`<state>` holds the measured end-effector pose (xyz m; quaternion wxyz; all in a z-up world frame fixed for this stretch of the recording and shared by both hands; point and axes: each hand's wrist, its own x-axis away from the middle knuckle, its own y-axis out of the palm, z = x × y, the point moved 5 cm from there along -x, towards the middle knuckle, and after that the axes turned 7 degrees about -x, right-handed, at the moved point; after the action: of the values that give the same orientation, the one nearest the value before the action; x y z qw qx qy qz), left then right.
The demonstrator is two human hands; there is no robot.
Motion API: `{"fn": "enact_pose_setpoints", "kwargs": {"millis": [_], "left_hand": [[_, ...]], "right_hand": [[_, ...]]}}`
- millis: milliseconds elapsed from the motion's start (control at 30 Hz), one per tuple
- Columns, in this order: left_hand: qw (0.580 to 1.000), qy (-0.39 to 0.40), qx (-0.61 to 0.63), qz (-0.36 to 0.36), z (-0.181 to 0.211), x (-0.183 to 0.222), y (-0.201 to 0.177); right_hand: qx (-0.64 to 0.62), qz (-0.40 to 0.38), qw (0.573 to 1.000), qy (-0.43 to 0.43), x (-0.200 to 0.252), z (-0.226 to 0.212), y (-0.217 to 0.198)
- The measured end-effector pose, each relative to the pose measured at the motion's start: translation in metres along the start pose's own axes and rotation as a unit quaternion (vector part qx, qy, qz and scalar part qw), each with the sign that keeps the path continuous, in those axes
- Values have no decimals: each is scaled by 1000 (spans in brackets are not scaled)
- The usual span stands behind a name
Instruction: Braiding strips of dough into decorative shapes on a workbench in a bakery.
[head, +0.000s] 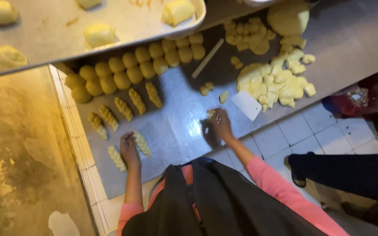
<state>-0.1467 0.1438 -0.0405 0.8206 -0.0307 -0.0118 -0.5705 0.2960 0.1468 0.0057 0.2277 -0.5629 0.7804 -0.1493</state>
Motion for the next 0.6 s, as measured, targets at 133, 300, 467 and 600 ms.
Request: {"fn": "enact_pose_setpoints", "kwargs": {"millis": [133, 300, 467, 600], "left_hand": [[997, -65, 32, 18, 7, 9, 28], [999, -23, -2, -37, 33, 36, 55], [997, -74, 16, -24, 27, 72, 67], [997, -70, 24, -25, 4, 98, 71]], "right_hand": [[201, -248, 937, -145, 68, -33, 41], [287, -242, 908, -188, 31, -54, 95], [244, -203, 918, -236, -37, -86, 137], [213, -210, 932, -204, -49, -90, 138]]}}
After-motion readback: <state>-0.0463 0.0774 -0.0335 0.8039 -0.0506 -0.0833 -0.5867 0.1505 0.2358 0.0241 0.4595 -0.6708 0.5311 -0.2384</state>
